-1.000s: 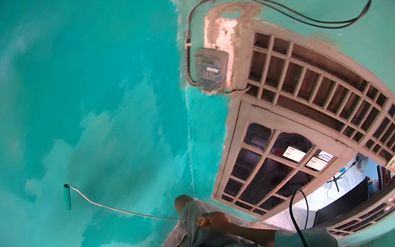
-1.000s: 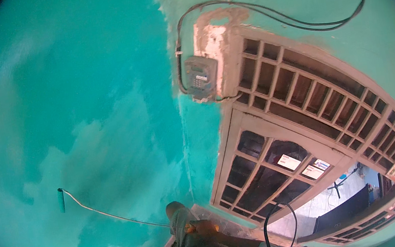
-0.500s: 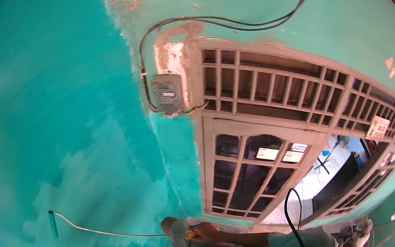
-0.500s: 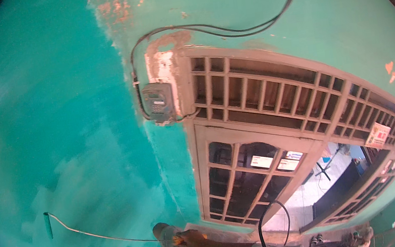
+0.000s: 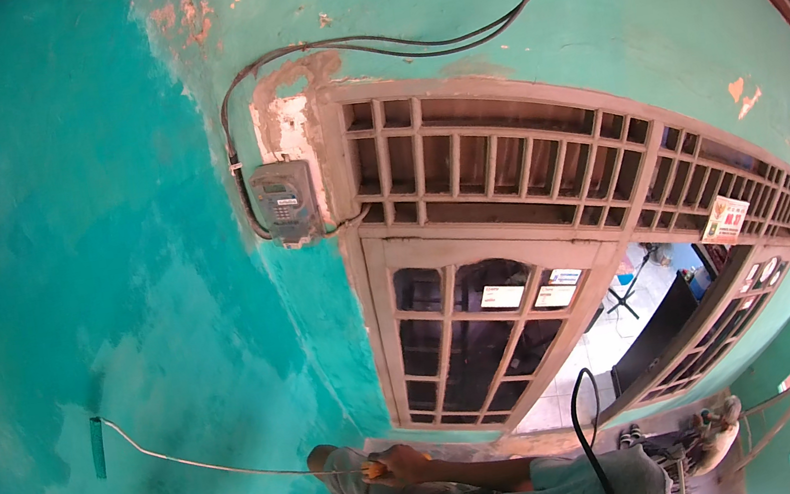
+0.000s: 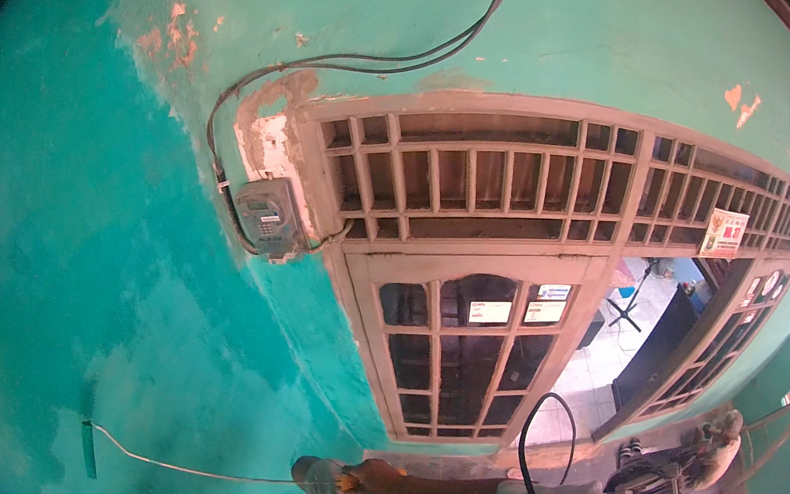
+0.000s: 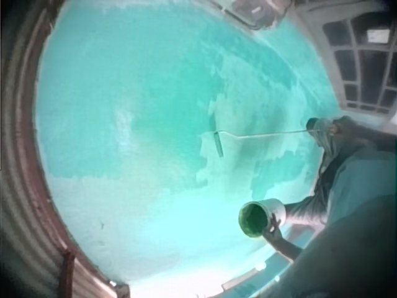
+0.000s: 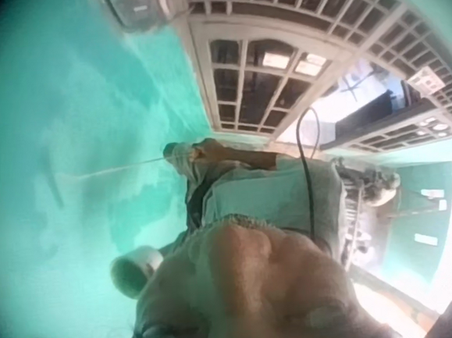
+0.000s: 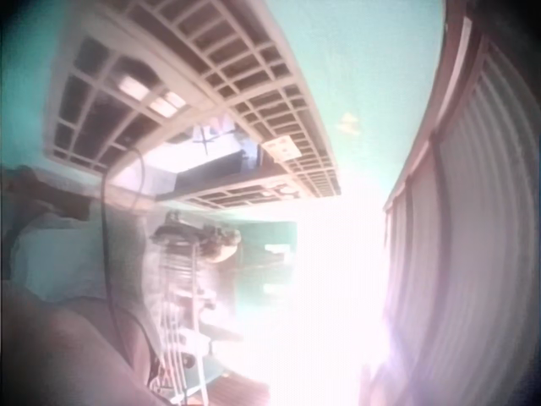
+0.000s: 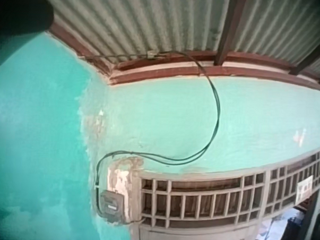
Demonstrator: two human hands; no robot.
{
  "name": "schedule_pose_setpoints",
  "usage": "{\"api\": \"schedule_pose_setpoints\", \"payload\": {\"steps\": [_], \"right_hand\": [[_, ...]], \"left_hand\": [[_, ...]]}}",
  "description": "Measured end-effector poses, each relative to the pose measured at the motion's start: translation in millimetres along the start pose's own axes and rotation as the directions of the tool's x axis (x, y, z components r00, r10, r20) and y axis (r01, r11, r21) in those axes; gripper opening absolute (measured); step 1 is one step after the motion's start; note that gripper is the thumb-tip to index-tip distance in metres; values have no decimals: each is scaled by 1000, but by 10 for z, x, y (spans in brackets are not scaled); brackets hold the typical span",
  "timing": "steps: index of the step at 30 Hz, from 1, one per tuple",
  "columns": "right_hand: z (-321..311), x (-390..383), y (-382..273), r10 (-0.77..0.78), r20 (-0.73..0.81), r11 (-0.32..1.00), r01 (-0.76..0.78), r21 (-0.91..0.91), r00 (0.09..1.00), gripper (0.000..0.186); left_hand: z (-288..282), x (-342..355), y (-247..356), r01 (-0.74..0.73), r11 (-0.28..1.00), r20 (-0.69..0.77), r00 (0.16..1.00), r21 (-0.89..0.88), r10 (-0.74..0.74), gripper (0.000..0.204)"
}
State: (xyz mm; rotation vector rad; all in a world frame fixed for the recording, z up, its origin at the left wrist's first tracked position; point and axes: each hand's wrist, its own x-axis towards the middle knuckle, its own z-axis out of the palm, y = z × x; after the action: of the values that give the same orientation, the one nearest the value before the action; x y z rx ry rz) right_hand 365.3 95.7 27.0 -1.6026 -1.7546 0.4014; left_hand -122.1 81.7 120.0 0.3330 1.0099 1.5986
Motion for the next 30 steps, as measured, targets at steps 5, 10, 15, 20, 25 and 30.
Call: {"api": "schedule_pose_setpoints", "payload": {"steps": [5, 10, 15, 20, 25, 30], "right_hand": [[48, -4, 26, 9, 11, 1000, -9, 5, 1000, 43], [51, -12, -19, -9, 49, 998, 6, 62, 999, 44], [22, 45, -98, -59, 92, 996, 53, 71, 994, 48], [121, 32, -27, -116, 121, 992, 110, 54, 986, 52], [2, 86, -161, -72, 307, 997, 69, 19, 949, 57], [55, 135, -196, -151, 288, 987, 126, 103, 946, 53]], "left_hand": [[-33, -23, 10, -4, 1000, 0, 1000, -4, 4, 49], [-71, -47, 37, -4, 1000, -4, 1000, -3, 4, 50], [-196, -123, 16, -7, 1000, -19, 1000, -17, 7, 50], [-197, -88, 48, -18, 1000, 2, 1000, -24, 18, 51], [-318, -123, 5, -33, 998, 5, 999, -57, 33, 51], [-464, -213, -44, -54, 995, -5, 999, -84, 54, 52]]}}
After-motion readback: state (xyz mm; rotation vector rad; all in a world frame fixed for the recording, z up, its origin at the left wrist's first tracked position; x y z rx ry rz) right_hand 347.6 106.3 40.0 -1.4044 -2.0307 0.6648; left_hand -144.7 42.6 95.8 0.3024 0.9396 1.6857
